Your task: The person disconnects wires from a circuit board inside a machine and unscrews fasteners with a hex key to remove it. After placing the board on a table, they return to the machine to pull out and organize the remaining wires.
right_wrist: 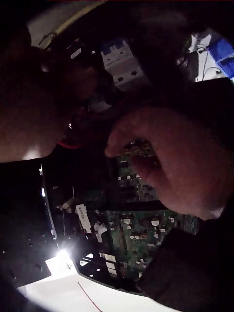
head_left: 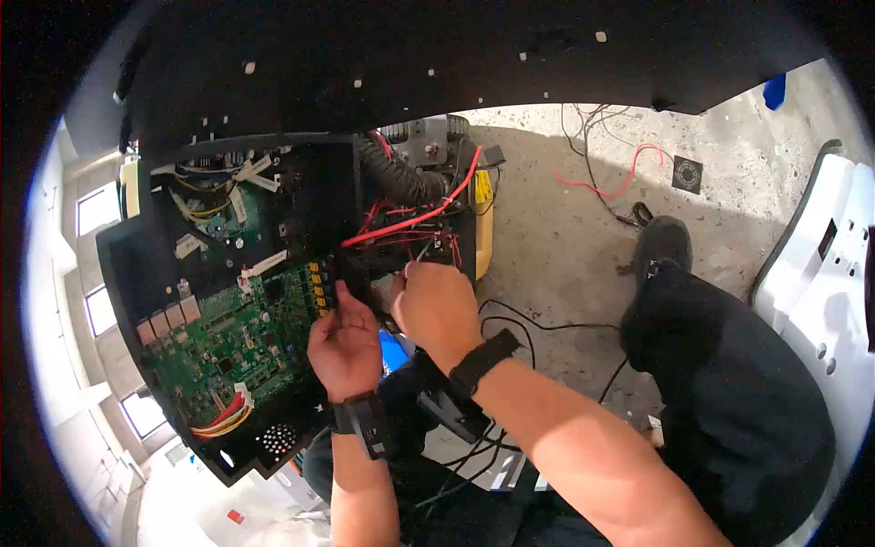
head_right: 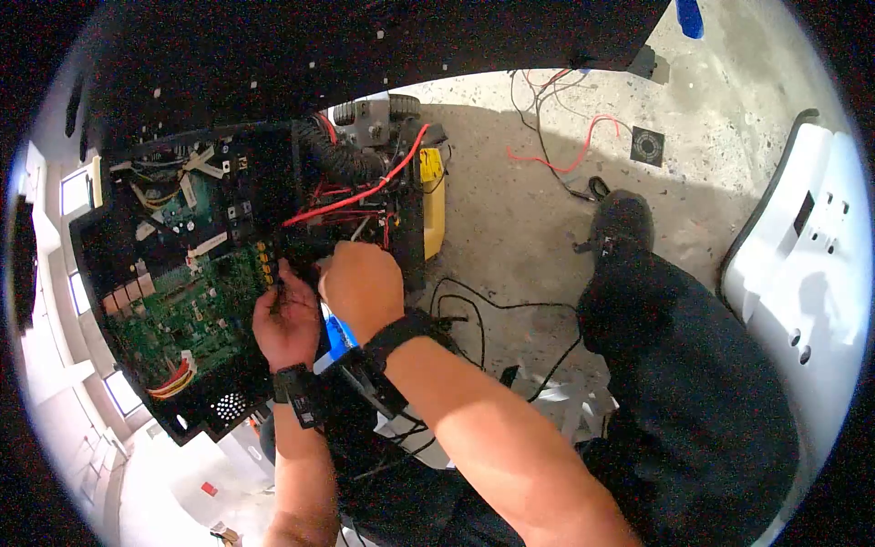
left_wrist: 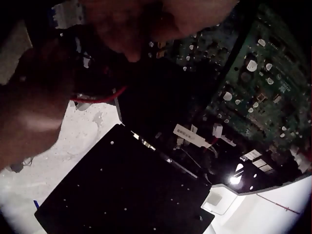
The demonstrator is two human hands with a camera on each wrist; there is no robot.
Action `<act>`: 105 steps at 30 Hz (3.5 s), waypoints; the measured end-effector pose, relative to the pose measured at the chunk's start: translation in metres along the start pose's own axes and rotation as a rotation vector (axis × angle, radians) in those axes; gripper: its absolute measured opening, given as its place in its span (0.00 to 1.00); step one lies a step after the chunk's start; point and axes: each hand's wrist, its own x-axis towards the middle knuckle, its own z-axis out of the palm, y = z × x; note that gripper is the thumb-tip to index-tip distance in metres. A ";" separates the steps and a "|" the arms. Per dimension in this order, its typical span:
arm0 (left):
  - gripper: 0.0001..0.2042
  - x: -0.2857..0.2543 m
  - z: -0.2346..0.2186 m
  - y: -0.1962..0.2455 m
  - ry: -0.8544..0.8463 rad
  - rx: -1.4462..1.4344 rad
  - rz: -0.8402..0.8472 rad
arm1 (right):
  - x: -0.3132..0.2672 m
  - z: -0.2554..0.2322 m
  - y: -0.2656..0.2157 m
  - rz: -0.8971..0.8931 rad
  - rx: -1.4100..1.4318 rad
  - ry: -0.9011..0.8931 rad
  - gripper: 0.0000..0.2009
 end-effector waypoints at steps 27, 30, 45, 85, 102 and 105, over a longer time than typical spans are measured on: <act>0.22 0.006 0.030 -0.013 0.029 0.559 0.067 | 0.015 0.025 -0.010 -0.156 -0.032 0.005 0.10; 0.22 0.004 0.032 -0.013 0.008 0.607 0.066 | 0.019 0.024 -0.008 -0.162 -0.038 -0.043 0.10; 0.22 0.000 0.033 -0.007 -0.059 0.682 0.038 | 0.017 0.026 -0.008 -0.100 0.047 -0.036 0.10; 0.22 0.010 0.034 -0.009 0.001 0.744 0.058 | 0.031 0.029 -0.003 -0.113 -0.002 -0.041 0.08; 0.21 0.016 0.031 -0.005 -0.020 0.756 0.000 | 0.039 0.008 -0.004 0.543 0.888 -0.447 0.10; 0.24 0.017 0.026 -0.005 -0.017 0.780 0.001 | 0.043 0.012 0.007 0.441 0.658 -0.527 0.11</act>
